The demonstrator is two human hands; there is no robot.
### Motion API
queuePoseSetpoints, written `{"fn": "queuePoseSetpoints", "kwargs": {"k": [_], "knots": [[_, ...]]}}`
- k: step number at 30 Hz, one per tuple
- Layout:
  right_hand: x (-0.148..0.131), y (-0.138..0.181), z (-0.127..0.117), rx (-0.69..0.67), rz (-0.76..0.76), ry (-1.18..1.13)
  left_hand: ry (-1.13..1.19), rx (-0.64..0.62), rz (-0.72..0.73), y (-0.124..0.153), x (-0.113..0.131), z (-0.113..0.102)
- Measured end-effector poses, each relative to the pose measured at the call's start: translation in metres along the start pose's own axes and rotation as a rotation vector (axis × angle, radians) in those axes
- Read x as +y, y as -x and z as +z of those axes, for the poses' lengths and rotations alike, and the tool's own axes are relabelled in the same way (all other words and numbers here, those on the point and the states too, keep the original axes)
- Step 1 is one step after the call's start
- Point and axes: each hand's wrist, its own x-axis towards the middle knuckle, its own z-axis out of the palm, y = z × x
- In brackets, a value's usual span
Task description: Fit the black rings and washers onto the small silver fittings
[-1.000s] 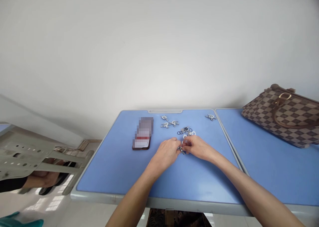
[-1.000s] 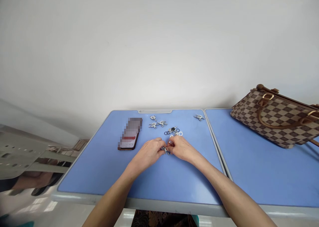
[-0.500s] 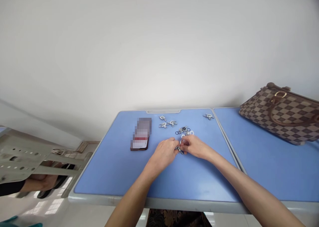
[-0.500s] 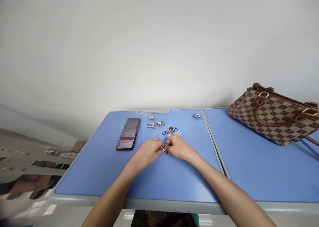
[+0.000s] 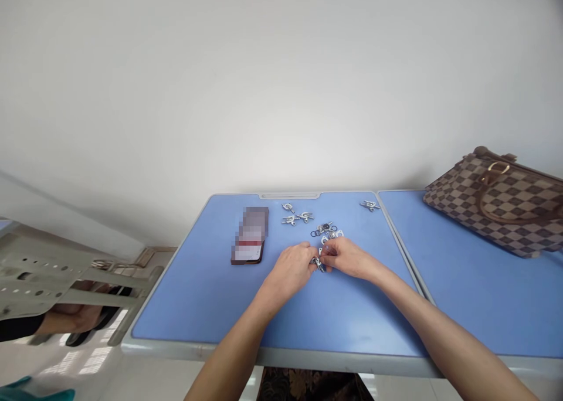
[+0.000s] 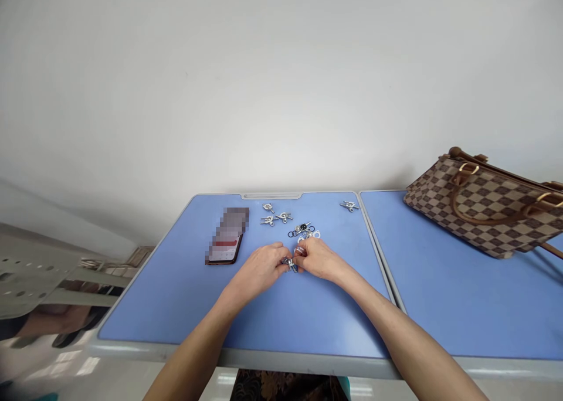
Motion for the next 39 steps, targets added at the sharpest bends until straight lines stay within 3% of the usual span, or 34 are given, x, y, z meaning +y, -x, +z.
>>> {"fn": "queuePoseSetpoints", "kwargs": {"k": [14,18,21,26,32,39], "knots": [[-0.003,0.001,-0.001,-0.028,0.007,-0.014,0.007,-0.013,0.027,-0.001,0.0,0.0],[-0.01,0.007,-0.013,0.082,-0.012,-0.007,-0.003,0.013,0.026,-0.001,-0.002,0.003],[-0.016,0.012,-0.024,0.121,-0.008,-0.134,-0.008,0.02,0.016,-0.001,-0.002,0.003],[-0.022,0.017,-0.028,0.03,-0.048,-0.334,0.021,0.017,0.026,-0.001,0.0,0.0],[-0.029,0.021,-0.019,0.134,-0.053,-0.14,0.003,-0.001,0.01,-0.002,0.002,-0.003],[-0.03,0.023,-0.015,0.115,-0.146,-0.15,0.032,0.001,0.025,-0.001,0.001,-0.002]]}}
